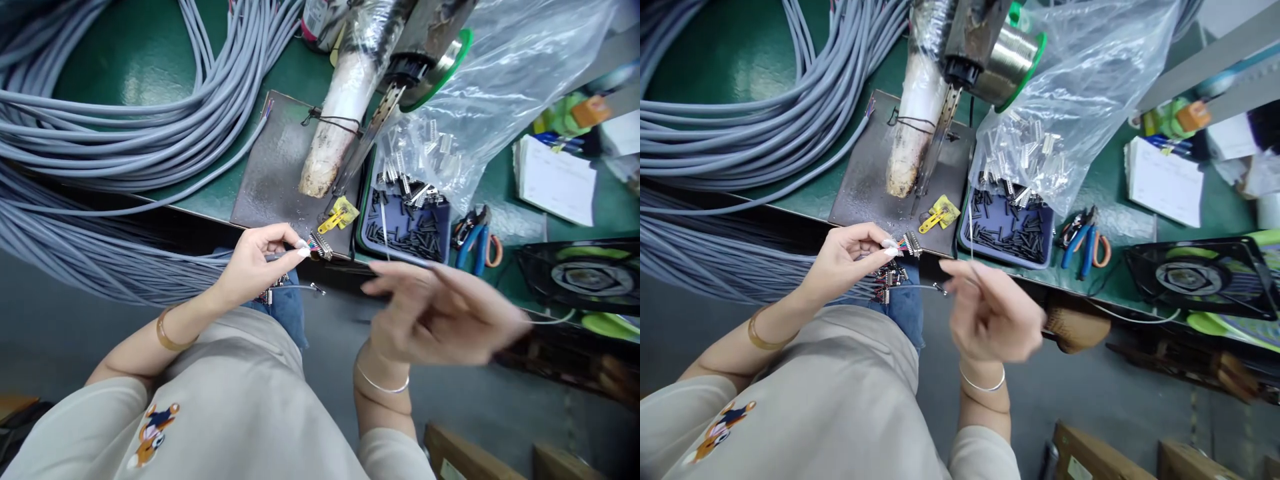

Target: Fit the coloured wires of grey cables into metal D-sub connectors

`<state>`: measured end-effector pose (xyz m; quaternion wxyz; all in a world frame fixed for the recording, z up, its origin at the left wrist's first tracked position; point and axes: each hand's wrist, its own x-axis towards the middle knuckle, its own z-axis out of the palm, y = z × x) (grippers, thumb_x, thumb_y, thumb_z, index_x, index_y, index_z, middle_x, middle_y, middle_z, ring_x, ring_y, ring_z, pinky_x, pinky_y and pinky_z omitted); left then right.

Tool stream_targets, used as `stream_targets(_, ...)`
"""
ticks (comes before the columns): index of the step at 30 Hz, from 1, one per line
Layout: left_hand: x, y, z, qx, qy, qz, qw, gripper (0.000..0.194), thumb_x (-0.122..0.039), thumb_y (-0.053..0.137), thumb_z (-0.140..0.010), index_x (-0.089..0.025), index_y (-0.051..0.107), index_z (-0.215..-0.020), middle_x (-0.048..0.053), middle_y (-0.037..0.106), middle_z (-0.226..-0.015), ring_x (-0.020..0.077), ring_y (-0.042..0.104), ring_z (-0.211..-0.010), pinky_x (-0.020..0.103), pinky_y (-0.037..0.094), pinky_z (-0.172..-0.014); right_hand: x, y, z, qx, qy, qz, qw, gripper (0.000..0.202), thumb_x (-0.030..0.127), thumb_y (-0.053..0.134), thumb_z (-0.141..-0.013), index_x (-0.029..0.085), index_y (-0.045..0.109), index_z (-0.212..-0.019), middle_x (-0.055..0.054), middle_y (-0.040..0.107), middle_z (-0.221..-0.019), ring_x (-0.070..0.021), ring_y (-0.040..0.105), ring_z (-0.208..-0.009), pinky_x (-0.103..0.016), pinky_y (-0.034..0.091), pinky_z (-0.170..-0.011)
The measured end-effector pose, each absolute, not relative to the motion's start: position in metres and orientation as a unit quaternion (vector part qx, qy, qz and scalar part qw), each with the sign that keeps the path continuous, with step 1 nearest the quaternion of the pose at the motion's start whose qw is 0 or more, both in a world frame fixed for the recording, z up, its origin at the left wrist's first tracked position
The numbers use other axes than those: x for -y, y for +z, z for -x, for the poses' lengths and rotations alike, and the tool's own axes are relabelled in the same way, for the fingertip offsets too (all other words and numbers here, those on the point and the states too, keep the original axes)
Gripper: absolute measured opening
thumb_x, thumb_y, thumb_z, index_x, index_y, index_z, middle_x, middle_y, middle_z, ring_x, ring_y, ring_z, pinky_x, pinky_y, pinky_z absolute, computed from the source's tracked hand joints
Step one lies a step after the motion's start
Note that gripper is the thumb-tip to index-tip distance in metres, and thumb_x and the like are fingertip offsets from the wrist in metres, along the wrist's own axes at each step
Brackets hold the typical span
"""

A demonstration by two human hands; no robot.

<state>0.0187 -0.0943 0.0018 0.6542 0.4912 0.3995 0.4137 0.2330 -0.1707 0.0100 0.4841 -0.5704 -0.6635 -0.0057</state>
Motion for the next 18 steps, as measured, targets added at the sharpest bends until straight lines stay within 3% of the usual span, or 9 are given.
stream_targets(2,0.093,0.002,-0.018,-0.393,0.419,-0.496,0.651,0.019,-0.029,0.08,-0.076,-0.014,0.068,-0.074,0.003,0.072,-0.076,0.0095,0.063,-0.068,0.018,0.052,-0.064,0.158,0.013,-0.219,0.7,-0.044,0.55,0.453,0.025,0.02,0.061,-0.099,0.029,0.07,-0.12,0.002,0.079,-0.084,-0.0134,0.075,-0.063,-0.025,0.058,-0.057)
stream_targets(5,0.087,-0.001,-0.015,-0.383,0.4,-0.475,0.684,0.021,-0.029,0.081,-0.077,-0.014,0.067,-0.076,0.0,0.068,-0.071,0.0057,0.056,-0.055,0.016,0.045,-0.052,0.142,0.009,-0.213,0.717,-0.126,0.531,0.434,0.021,0.021,0.062,-0.097,0.029,0.075,-0.112,0.004,0.073,-0.067,-0.0098,0.064,-0.048,-0.022,0.05,-0.048)
stream_targets(9,0.079,-0.006,-0.012,-0.377,0.362,-0.435,0.733,0.025,-0.031,0.085,-0.073,-0.015,0.066,-0.077,-0.003,0.062,-0.059,0.0051,0.053,-0.044,0.016,0.037,-0.041,0.137,-0.001,-0.215,0.667,-0.095,0.513,0.532,0.032,0.025,0.056,-0.1,0.03,0.066,-0.13,0.004,0.07,-0.065,-0.0115,0.059,-0.043,-0.026,0.045,-0.041)
stream_targets(11,0.077,-0.007,-0.012,-0.384,0.368,-0.428,0.731,0.026,-0.031,0.086,-0.071,-0.014,0.067,-0.075,-0.003,0.062,-0.059,0.0054,0.054,-0.044,0.016,0.038,-0.041,0.138,-0.001,-0.213,0.647,-0.044,0.514,0.562,0.041,0.02,0.057,-0.099,0.033,0.057,-0.138,0.003,0.076,-0.078,-0.0147,0.07,-0.054,-0.028,0.055,-0.048)
stream_targets(13,0.076,-0.007,-0.013,-0.397,0.384,-0.423,0.719,0.026,-0.028,0.087,-0.068,-0.014,0.065,-0.071,-0.002,0.064,-0.061,0.0038,0.05,-0.044,0.016,0.038,-0.041,0.139,0.002,-0.21,0.659,-0.058,0.527,0.534,0.041,0.013,0.061,-0.096,0.031,0.059,-0.133,0.001,0.08,-0.092,-0.019,0.079,-0.075,-0.033,0.066,-0.065)
stream_targets(15,0.076,-0.005,-0.015,-0.411,0.395,-0.425,0.703,0.025,-0.025,0.087,-0.066,-0.013,0.065,-0.068,-0.001,0.065,-0.063,0.0021,0.046,-0.043,0.015,0.036,-0.04,0.139,0.005,-0.206,0.702,-0.097,0.524,0.473,0.034,0.009,0.068,-0.091,0.027,0.066,-0.119,0.0,0.082,-0.096,-0.0203,0.081,-0.087,-0.035,0.068,-0.081)
stream_targets(18,0.075,-0.002,-0.017,-0.414,0.403,-0.449,0.682,0.021,-0.023,0.085,-0.066,-0.013,0.066,-0.068,0.001,0.068,-0.066,0.003,0.049,-0.048,0.014,0.038,-0.044,0.138,0.005,-0.2,0.771,-0.093,0.487,0.399,0.025,0.006,0.073,-0.086,0.022,0.068,-0.104,-0.005,0.082,-0.103,-0.0179,0.08,-0.09,-0.027,0.067,-0.082)
